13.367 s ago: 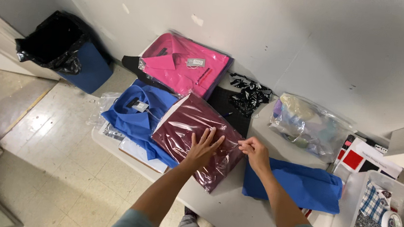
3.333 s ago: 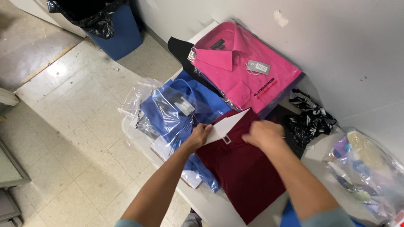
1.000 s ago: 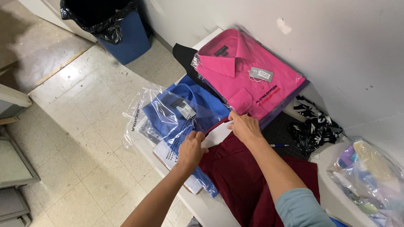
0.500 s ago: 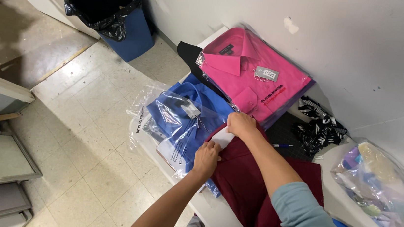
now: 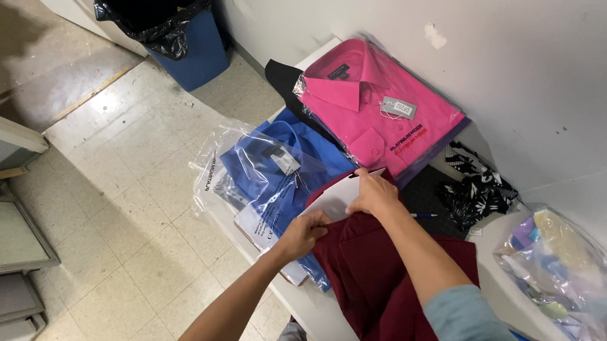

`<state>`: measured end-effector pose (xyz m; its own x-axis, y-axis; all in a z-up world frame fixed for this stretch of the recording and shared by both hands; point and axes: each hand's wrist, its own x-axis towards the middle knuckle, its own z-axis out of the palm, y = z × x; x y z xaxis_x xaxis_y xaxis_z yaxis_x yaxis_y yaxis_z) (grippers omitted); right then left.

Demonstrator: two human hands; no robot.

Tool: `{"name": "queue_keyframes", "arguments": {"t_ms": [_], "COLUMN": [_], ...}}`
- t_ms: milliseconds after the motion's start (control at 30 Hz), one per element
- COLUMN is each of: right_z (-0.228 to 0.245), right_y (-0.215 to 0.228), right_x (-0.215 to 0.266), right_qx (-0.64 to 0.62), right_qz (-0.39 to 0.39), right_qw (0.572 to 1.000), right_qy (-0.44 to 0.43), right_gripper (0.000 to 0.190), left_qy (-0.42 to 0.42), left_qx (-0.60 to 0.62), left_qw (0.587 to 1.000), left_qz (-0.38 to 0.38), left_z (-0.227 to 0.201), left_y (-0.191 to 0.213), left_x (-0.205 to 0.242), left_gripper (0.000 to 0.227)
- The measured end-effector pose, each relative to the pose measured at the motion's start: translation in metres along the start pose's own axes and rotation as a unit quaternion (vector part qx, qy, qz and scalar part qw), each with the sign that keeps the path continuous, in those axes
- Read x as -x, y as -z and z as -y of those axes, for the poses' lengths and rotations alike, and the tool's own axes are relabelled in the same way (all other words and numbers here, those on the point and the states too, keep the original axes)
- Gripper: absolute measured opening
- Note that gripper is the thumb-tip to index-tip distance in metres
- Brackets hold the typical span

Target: The person removes several colored shirts from individual plastic bags, extracts cardboard inserts from within the shirts, and places the items on a table. They discard the packaging materials into a nearby trash bin.

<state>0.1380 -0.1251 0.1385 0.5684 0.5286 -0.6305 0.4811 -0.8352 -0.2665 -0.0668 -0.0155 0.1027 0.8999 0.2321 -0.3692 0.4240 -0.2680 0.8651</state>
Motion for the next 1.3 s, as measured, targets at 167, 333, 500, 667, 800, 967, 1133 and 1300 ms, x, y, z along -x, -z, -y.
{"name": "queue_keyframes", "arguments": {"t_ms": [167, 333, 500, 667, 800, 967, 1133, 1300], "right_z": [0.024, 0.024, -0.025, -0.161, -0.238, -0.277, -0.159, -0.095], "right_y": [-0.001, -0.041, -0.083, -0.047, -0.005, 0.024, 0.031, -0.055], "right_x": [0.089, 0.155, 0.139, 0.115, 0.113, 0.074, 0.114, 0.104], "right_qx": [-0.058, -0.114, -0.030, -0.152, -0.143, -0.115, -0.028, 0.078], "right_qz": [-0.117, -0.101, -0.174, -0.224, -0.335, -0.364, -0.414, -0.365], "right_qw": [0.990, 0.987, 0.983, 0.950, 0.923, 0.917, 0.902, 0.921], "right_qy": [-0.048, -0.048, -0.042, -0.158, -0.126, -0.114, -0.116, 0.112], "right_gripper": [0.075, 0.079, 0.046, 0.039, 0.031, 0.020, 0.031, 0.021], "left_qy": [-0.020, -0.014, -0.044, -0.084, -0.156, -0.228, -0.160, -0.114], "left_qx": [0.014, 0.025, 0.039, -0.010, -0.081, -0.304, -0.440, -0.485], "left_qw": [1.000, 0.999, 0.998, 0.996, 0.982, 0.924, 0.881, 0.860], "left_qz": [-0.020, -0.014, -0.018, -0.031, -0.064, -0.034, -0.065, -0.112], "left_z": [-0.029, 0.007, 0.015, 0.006, -0.001, 0.015, 0.023, -0.007], "left_y": [-0.003, -0.019, -0.023, 0.000, 0.028, 0.056, 0.019, -0.034], "left_x": [0.006, -0.016, -0.018, 0.008, 0.038, 0.062, 0.049, 0.037], "left_gripper": [0.025, 0.030, 0.029, 0.025, 0.031, 0.035, 0.017, 0.017]}}
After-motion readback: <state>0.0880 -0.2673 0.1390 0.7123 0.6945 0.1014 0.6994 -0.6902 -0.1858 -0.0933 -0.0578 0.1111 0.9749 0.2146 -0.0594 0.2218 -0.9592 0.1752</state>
